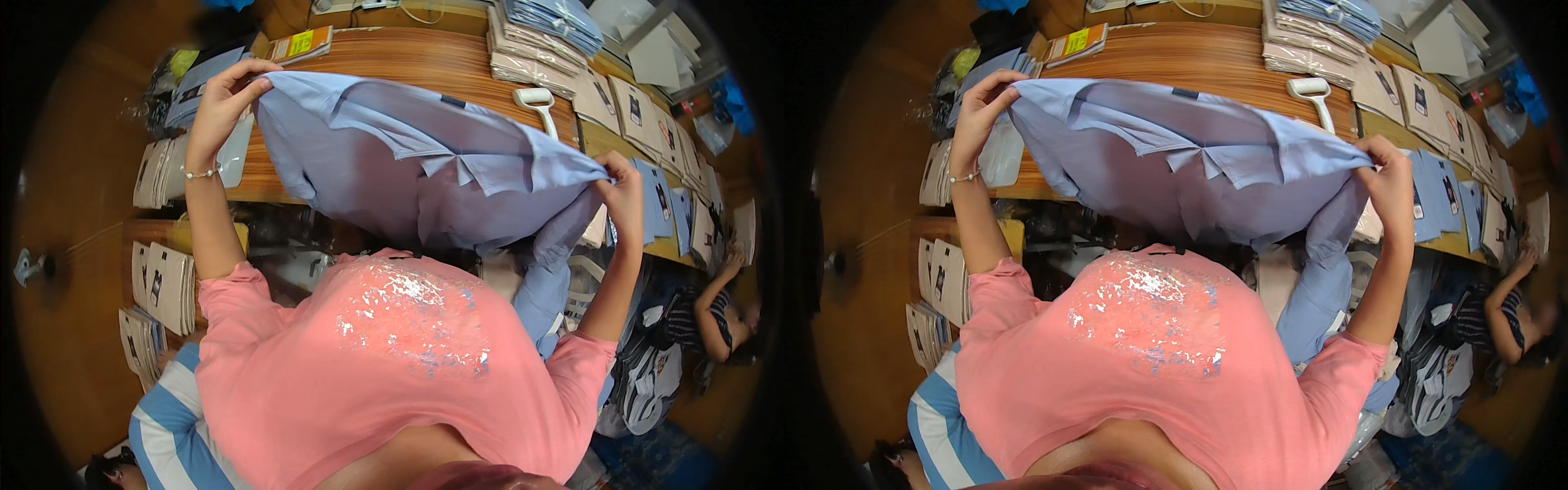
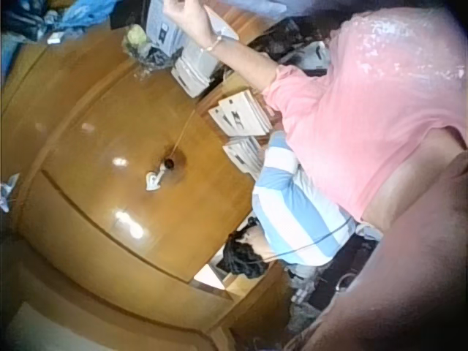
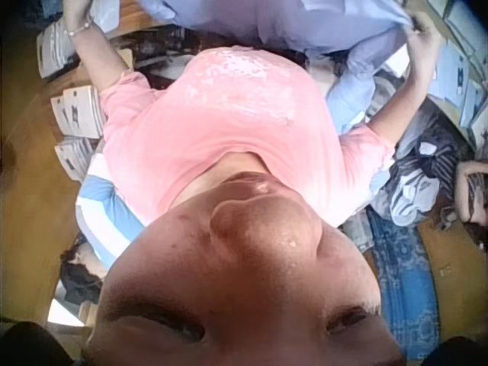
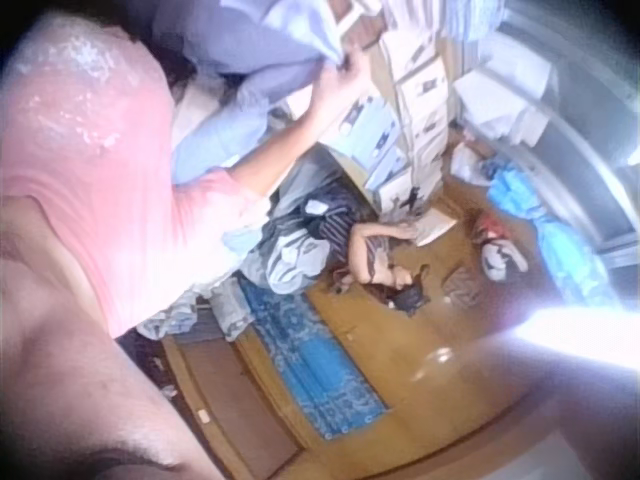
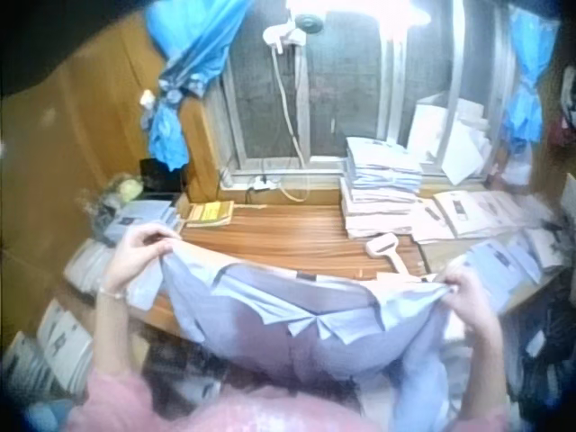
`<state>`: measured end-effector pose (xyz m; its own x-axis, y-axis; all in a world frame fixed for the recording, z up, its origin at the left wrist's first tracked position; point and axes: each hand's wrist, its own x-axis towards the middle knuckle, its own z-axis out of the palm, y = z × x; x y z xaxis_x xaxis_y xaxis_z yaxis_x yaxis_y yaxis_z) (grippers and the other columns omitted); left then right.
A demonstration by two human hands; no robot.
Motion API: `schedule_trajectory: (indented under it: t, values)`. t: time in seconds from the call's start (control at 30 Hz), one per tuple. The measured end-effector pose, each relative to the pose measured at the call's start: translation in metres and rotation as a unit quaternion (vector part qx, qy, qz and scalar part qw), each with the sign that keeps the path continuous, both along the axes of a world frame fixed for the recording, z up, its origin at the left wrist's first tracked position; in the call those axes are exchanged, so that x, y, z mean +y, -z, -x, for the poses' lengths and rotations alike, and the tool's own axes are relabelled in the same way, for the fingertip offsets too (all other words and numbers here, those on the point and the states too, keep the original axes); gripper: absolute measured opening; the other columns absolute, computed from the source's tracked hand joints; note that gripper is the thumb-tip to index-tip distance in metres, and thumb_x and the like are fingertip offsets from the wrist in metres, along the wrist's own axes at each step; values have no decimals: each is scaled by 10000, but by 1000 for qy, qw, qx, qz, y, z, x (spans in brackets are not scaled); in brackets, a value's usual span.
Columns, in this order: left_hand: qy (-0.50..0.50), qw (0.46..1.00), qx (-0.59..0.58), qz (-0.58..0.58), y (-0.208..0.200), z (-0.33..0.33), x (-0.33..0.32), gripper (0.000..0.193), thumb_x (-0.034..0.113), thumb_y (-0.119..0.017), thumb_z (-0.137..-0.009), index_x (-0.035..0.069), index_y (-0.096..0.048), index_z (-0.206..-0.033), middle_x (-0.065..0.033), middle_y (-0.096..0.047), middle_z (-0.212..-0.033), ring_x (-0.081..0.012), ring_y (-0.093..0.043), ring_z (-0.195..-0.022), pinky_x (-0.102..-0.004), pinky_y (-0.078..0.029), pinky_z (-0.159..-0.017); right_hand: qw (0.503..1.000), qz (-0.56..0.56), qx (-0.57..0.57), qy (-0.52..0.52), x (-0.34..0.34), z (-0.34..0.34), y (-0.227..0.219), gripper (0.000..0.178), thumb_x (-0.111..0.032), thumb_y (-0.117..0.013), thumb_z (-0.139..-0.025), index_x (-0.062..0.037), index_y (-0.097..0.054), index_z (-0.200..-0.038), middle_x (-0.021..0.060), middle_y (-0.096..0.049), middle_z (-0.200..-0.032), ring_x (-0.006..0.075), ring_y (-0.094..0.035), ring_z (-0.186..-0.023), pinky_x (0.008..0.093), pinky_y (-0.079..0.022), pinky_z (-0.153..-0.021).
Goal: The person picks up a light-blue garment from a pile, lays it flat on a wooden table, and folds it. They then place a cardboard sheet on the folded item, complete the folding around it, and slide the garment into a clear plastic bag, securing the opening.
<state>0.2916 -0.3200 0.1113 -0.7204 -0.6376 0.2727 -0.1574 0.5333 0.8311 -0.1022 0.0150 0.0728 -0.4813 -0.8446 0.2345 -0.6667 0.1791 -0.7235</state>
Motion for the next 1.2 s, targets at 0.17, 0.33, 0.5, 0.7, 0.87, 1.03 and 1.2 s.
schedule_trajectory:
  t: [0.17, 0.33, 0.5, 0.7, 0.87, 1.03, 1.2]
  values:
    - [-151, 984, 16, 94, 8, -36, -11, 134, 73, -598, -861, 5, -650, -965, 7, -616, -874, -68, -533, -812, -189, -415, -729, 998, -11, 13, -58, -37, -14, -6, 108, 15, -559, -681, 18, -558, -788, 2, -539, -690, 73, -435, -643, 210, -363, -591]
    - [-193, 951, 196, 141, 17, -46, -40, 137, 95, -562, -892, 2, -616, -977, 10, -607, -888, -71, -541, -821, -203, -427, -743, 979, 30, -163, -116, -45, -37, -42, 176, -1, -558, -727, 10, -589, -900, -17, -570, -820, 71, -496, -745, 207, -381, -661]
    - [-173, 948, 167, 208, 39, 8, -133, 252, 151, -540, -893, -8, -543, -1089, -132, -567, -1075, -206, -522, -1016, -323, -390, -913, 988, 28, -119, -96, -115, 1, -10, 95, -42, -611, -754, -33, -559, -833, -36, -530, -767, 54, -478, -684, 205, -378, -594]
    - [-272, 900, -73, 332, 178, 74, -182, 385, 185, -567, -856, 48, -485, -1206, -192, -499, -1210, -292, -469, -1126, -406, -385, -936, 926, 11, 330, 181, -233, -40, 136, 479, -337, -700, -731, -93, -530, -1107, 184, -489, -1160, 363, -457, -1083, 489, -392, -841]
    - [-9, 941, -226, 252, 311, 47, -96, 544, 318, -556, -852, 156, -393, -1345, -171, -303, -1410, -329, -232, -1332, -531, -180, -1070, 961, -105, 257, 22, -222, -155, 260, 530, -367, -640, -782, -138, -498, -1238, 179, -417, -1313, 358, -317, -1276, 539, -228, -1033]
    - [-33, 937, -234, 256, 320, 43, -107, 502, 336, -559, -848, 154, -450, -1302, -122, -348, -1394, -326, -280, -1301, -509, -228, -1052, 969, -100, 221, 41, -222, -158, 285, 495, -334, -632, -800, -139, -518, -1240, 152, -416, -1328, 320, -319, -1286, 531, -242, -1032]
    - [44, 993, -19, 104, 291, 99, -140, 274, 269, -633, -786, 89, -632, -992, -98, -597, -1042, -263, -547, -967, -390, -426, -838, 992, -3, 89, 86, -230, -123, 265, 387, -287, -621, -804, -91, -584, -1136, 161, -499, -1213, 333, -436, -1149, 431, -317, -994]
